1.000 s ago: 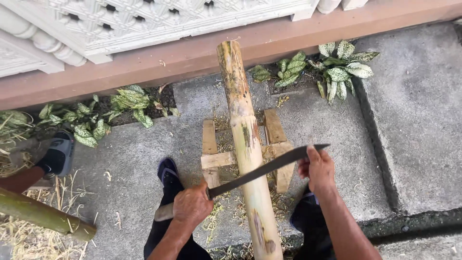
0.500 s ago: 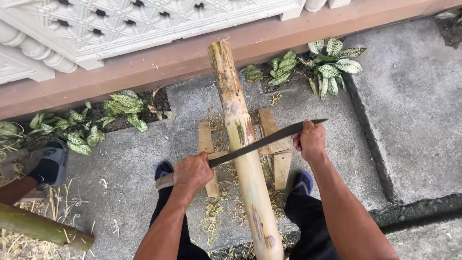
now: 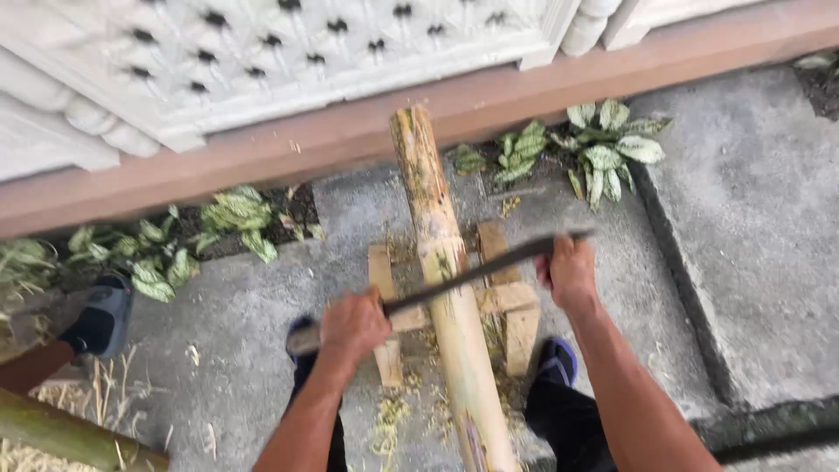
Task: Shaving the outer layer of a bamboo pole using a large blade.
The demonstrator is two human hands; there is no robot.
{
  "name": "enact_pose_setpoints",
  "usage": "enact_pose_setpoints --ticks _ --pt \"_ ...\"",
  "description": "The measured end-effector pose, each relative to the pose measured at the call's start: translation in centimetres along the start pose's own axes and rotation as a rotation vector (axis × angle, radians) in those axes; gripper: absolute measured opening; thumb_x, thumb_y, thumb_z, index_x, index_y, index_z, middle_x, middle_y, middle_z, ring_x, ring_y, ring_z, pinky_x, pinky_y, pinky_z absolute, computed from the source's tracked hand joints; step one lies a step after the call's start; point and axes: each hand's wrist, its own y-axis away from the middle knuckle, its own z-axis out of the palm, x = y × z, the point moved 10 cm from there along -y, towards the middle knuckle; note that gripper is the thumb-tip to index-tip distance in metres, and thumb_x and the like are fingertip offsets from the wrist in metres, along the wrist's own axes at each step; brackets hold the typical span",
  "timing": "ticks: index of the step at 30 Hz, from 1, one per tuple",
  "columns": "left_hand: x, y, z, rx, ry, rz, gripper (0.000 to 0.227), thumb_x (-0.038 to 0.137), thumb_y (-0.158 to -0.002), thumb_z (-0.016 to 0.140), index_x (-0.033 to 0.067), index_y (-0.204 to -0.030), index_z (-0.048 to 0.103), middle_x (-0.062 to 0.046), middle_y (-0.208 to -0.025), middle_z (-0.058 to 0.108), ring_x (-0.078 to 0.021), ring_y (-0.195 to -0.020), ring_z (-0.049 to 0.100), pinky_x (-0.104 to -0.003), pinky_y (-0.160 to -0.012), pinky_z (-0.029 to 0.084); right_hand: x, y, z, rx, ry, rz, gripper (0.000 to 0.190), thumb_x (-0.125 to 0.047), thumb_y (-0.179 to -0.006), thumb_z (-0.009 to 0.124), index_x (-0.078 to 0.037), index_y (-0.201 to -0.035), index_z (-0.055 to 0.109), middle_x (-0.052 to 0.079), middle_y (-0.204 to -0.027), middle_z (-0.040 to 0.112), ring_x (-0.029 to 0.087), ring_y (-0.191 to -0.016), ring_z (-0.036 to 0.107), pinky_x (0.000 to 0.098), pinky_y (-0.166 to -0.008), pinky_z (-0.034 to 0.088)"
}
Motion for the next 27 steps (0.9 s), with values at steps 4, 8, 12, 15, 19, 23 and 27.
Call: enact_pose_setpoints --ticks 4,8,12,15,19,23,27 --pt "0.6 2.0 -0.3 -0.31 0.031 -0.101 0.03 0.029 -0.1 0.05 0.008 -0.117 0.063 -0.005 -0.061 0.057 -0.0145 -0.045 0.055 -0.033 -0.04 0.049 0.6 2.3 -0.2 0.035 0.042 0.15 0.028 -0.022 -0.108 0.038 -0.002 -0.095 0.053 0.008 -0.057 0.057 0.017 -0.035 0.043 0.0348 -0.028 0.031" --pt "-1.0 -1.0 1.1 -0.274 -0.077 -0.081 0.032 0.025 -0.1 0.048 0.0051 -0.12 0.063 -0.011 -0.063 0.062 -0.0151 -0.043 0.052 -0.039 -0.039 0.049 1.0 -1.1 0.8 0.018 -0.004 0.031 0.033 -0.022 -0.11 0.039 0.002 -0.093 0.052 0.011 -0.059 0.057 0.017 -0.037 0.047 0.0325 -0.03 0.035" --pt "-0.8 -0.8 0.0 0.07 -0.075 0.075 0.027 0.025 -0.086 0.061 0.0096 -0.105 0.072 -0.016 -0.07 0.07 -0.0253 -0.051 0.067 -0.045 -0.053 0.055 -0.7 1.3 1.2 -0.005 -0.062 0.033 0.031 -0.023 -0.106 0.036 -0.004 -0.089 0.053 0.01 -0.056 0.057 0.016 -0.034 0.045 0.0319 -0.028 0.031" --pt "0.5 -1.1 -2.8 -0.265 -0.09 -0.072 0.039 0.029 -0.097 0.05 0.0057 -0.125 0.063 -0.016 -0.078 0.074 -0.024 -0.064 0.077 -0.044 -0.058 0.063 -1.4 -0.7 2.4 -0.022 -0.011 0.047 0.038 -0.022 -0.107 0.034 -0.003 -0.088 0.06 0.009 -0.056 0.056 0.016 -0.035 0.044 0.032 -0.028 0.031" --pt "0.0 -1.7 -2.9 -0.281 0.025 -0.174 0.032 0.022 -0.093 0.052 0.0096 -0.118 0.068 -0.018 -0.084 0.076 -0.031 -0.075 0.076 -0.046 -0.071 0.061 -2.3 -2.3 3.3 -0.033 0.006 0.003 0.041 -0.021 -0.109 0.034 -0.001 -0.085 0.06 0.009 -0.057 0.056 0.016 -0.036 0.045 0.0319 -0.029 0.033" --pt "1.0 -0.3 -4.5 -0.054 -0.05 -0.086 0.025 0.021 -0.092 0.057 0.009 -0.109 0.072 -0.017 -0.083 0.075 -0.0299 -0.073 0.074 -0.047 -0.069 0.061 -0.4 -0.8 1.5 -0.041 -0.012 0.059 0.037 -0.022 -0.109 0.036 -0.005 -0.085 0.059 0.01 -0.061 0.06 0.016 -0.039 0.048 0.0317 -0.031 0.037" --pt "2.7 7.1 -3.3 -0.378 -0.068 -0.18 0.024 0.02 -0.103 0.051 0.0044 -0.114 0.065 -0.013 -0.083 0.074 -0.0247 -0.07 0.078 -0.043 -0.065 0.065 4.9 6.7 -1.9 -0.086 -0.085 0.146 0.041 -0.027 -0.111 0.037 0.0 -0.087 0.056 0.013 -0.066 0.06 0.017 -0.041 0.05 0.0316 -0.033 0.041"
